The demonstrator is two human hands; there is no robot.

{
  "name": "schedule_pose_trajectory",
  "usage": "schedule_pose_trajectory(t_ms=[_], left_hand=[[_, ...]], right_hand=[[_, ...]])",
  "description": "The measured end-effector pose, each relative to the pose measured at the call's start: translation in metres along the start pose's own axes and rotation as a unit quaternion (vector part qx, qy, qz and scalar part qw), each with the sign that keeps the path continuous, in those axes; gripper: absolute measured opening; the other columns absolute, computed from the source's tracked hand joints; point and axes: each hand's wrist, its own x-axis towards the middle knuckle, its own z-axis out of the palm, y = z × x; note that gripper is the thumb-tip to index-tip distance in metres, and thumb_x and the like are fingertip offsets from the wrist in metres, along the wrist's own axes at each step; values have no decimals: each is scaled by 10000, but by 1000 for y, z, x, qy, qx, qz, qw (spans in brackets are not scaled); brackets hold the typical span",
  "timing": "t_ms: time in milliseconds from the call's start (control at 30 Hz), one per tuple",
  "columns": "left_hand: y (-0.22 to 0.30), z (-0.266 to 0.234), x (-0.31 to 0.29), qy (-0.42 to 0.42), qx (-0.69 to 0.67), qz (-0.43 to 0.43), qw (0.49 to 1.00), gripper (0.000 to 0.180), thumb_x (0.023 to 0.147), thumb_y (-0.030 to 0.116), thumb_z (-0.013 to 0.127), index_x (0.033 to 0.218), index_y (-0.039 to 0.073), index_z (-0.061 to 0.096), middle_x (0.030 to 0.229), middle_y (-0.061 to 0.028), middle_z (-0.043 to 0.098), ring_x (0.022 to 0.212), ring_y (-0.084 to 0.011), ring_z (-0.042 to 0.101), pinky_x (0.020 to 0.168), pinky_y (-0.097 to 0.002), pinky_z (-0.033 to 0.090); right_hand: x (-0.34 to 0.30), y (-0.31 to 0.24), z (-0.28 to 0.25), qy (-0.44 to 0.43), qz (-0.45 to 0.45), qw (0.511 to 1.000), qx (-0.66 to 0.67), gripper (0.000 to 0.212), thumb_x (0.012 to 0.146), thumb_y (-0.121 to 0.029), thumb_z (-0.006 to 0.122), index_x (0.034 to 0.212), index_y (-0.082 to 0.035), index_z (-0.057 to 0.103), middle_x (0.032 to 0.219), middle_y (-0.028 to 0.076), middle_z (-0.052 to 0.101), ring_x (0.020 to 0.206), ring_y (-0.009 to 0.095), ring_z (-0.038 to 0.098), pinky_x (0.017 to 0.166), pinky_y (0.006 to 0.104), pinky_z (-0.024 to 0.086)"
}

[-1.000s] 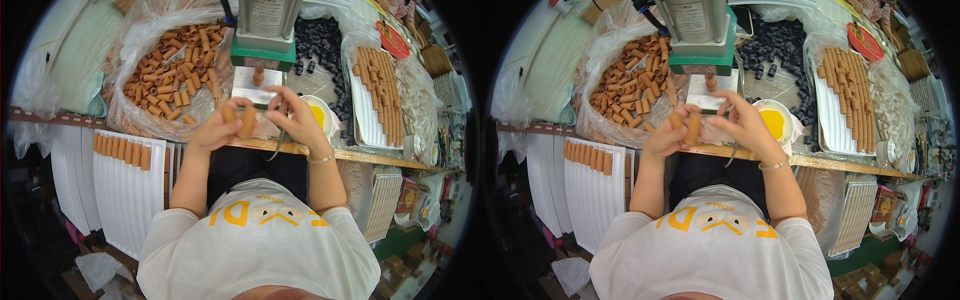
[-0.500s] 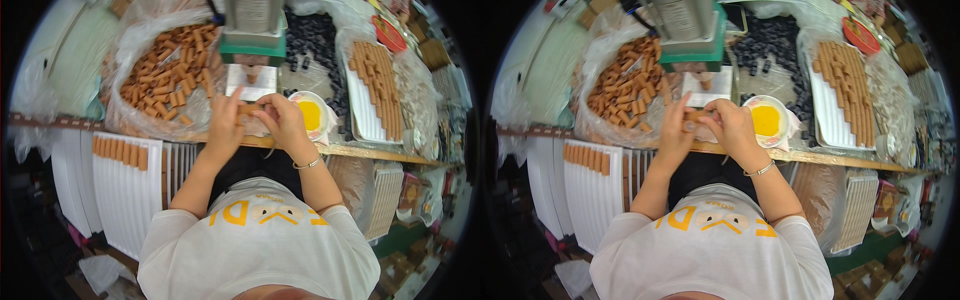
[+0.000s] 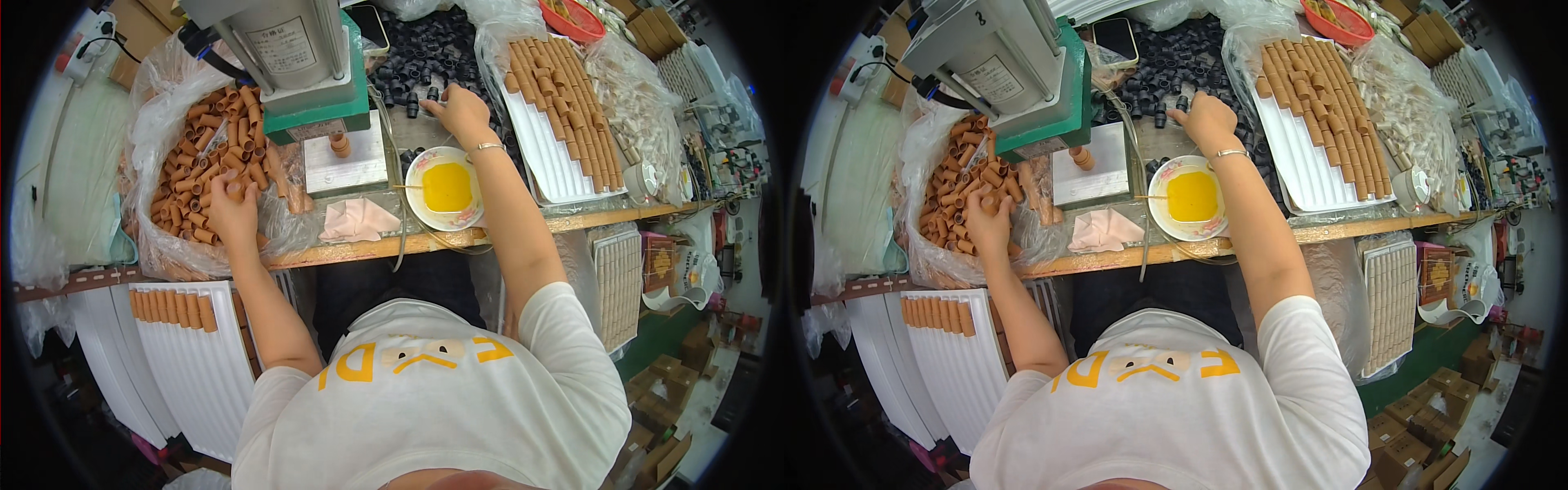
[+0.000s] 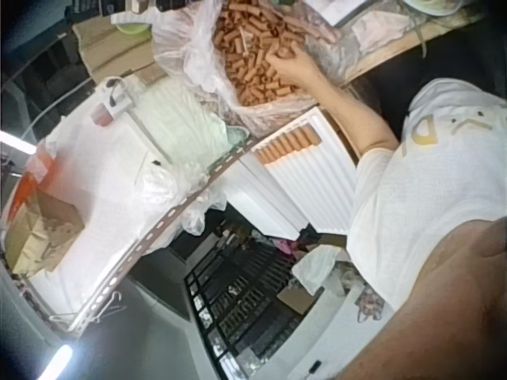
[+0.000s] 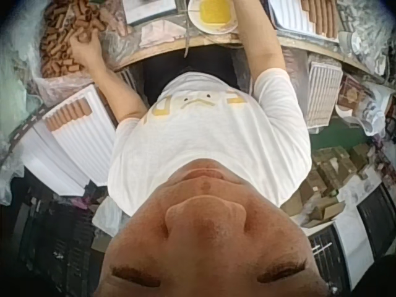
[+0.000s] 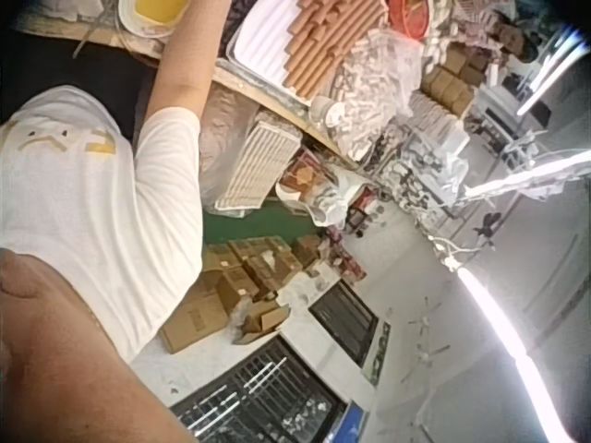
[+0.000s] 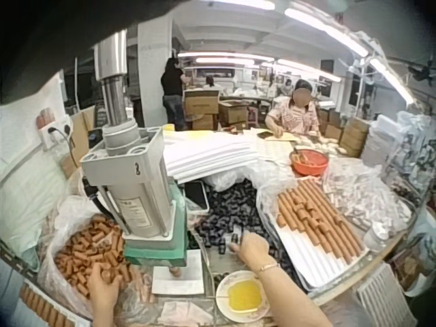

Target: Dipping small cylindrical components into adhesive and placing them into a slotted tray.

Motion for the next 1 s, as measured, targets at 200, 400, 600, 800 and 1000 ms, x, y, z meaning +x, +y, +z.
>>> schedule_pose_trajectory(t_ms=[200, 400, 600, 800, 1000], left_hand=[[24, -6, -34, -60, -547, -47, 834, 297, 852, 9, 692, 1096, 45, 526, 1233, -169, 609, 1065, -204, 606, 850, -293, 519], [51, 16, -62, -235, -775, -224, 542, 299, 921, 48, 613, 1196, 47, 495, 1274, -187, 562, 1027, -214, 632, 755, -256, 567], [71, 24, -82, -283, -803, -294, 434, 311, 943, 63, 593, 1235, 16, 497, 1265, -146, 570, 1059, -197, 623, 758, -240, 578], [76, 28, -88, -282, -805, -327, 406, 317, 943, 77, 600, 1238, 18, 502, 1217, -122, 602, 1056, -175, 613, 728, -218, 563], [74, 28, -95, -269, -790, -279, 475, 277, 937, 82, 614, 1197, 49, 524, 1250, -105, 591, 1037, -148, 607, 679, -195, 525]], right_hand=[[7, 14, -11, -1, -12, 999, -41, 263, 786, -163, 678, 1035, -76, 667, 963, 161, 707, 943, 323, 675, 813, 409, 532], [3, 37, -27, 67, -63, 995, -47, 209, 765, -71, 678, 972, -87, 661, 917, 145, 698, 888, 325, 668, 765, 416, 520], [-4, 40, -31, 47, -106, 993, -14, 199, 787, -151, 712, 971, -86, 672, 888, 127, 696, 881, 323, 664, 755, 422, 513], [-23, 47, -31, 131, -126, 982, -45, 234, 836, -187, 682, 1062, -124, 686, 925, 111, 703, 892, 303, 666, 757, 411, 513], [-115, 26, -51, 68, -88, 960, 255, 179, 815, -165, 705, 978, -92, 703, 854, 66, 696, 743, 244, 661, 708, 375, 517]])
